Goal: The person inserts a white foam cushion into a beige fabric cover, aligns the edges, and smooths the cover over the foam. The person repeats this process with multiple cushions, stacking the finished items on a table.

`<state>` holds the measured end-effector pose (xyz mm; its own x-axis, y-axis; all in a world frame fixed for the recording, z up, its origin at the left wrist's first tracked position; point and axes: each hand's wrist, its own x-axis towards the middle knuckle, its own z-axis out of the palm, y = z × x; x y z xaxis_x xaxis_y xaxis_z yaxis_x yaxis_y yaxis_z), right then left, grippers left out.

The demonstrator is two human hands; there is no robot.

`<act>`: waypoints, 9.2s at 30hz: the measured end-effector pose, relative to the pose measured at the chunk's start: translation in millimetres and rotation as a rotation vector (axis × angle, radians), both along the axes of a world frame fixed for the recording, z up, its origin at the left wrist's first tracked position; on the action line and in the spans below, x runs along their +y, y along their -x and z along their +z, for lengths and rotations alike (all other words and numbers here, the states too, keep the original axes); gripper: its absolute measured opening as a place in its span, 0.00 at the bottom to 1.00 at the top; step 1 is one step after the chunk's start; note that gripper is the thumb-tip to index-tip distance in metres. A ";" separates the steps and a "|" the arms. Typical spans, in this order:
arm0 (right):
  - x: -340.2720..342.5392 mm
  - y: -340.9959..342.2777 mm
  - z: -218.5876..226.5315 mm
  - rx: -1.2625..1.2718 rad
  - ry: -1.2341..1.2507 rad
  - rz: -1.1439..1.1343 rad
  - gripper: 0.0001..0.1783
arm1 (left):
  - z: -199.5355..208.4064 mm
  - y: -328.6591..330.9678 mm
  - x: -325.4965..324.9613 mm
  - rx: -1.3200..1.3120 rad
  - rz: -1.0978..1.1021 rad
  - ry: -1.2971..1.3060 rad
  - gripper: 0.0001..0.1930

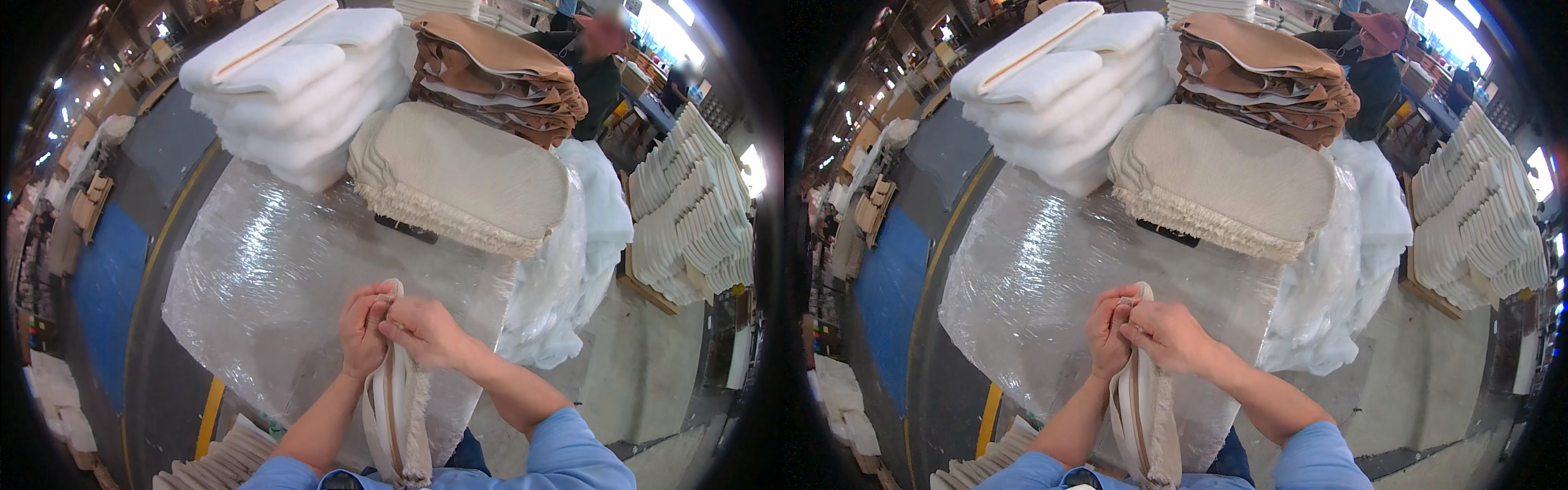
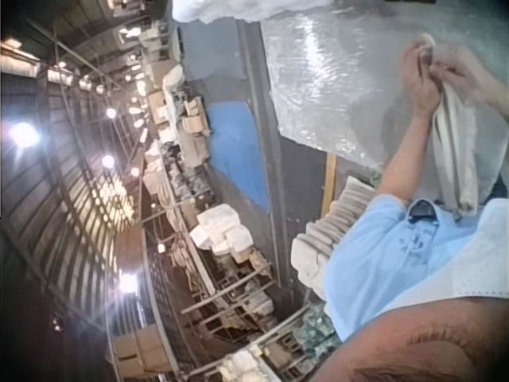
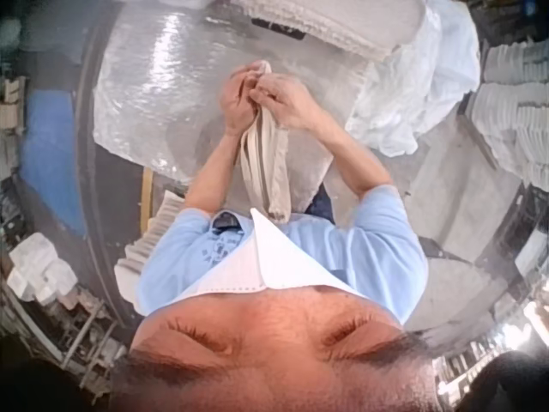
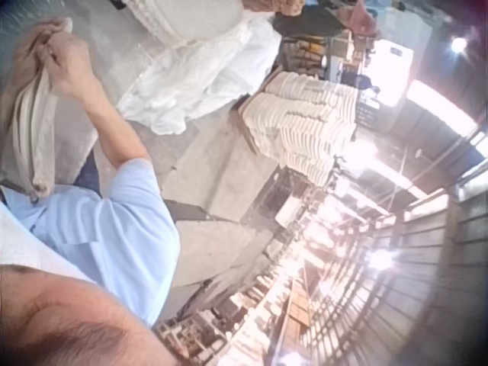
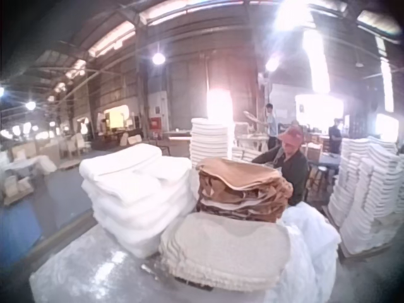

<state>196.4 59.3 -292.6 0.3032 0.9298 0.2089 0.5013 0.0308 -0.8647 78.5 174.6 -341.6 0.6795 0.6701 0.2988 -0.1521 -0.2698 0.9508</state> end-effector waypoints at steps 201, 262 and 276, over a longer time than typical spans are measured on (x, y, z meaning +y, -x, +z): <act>-44.2 95.2 145.5 -0.366 -0.700 -0.533 0.17 | 199.0 158.8 -37.0 -0.084 -0.177 -0.362 0.28; -116.8 151.8 150.4 0.603 -0.145 -0.276 0.24 | 186.7 182.0 -78.0 0.003 -0.536 0.250 0.29; -134.6 153.0 148.5 0.502 -0.309 -0.254 0.17 | 189.4 157.6 -70.9 0.076 -0.707 0.165 0.24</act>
<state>43.4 -75.3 -144.1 0.6363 0.7360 0.2312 0.0625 0.2495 -0.9663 -79.1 103.7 -152.2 0.9814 0.0960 0.1664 -0.1687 0.0162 0.9855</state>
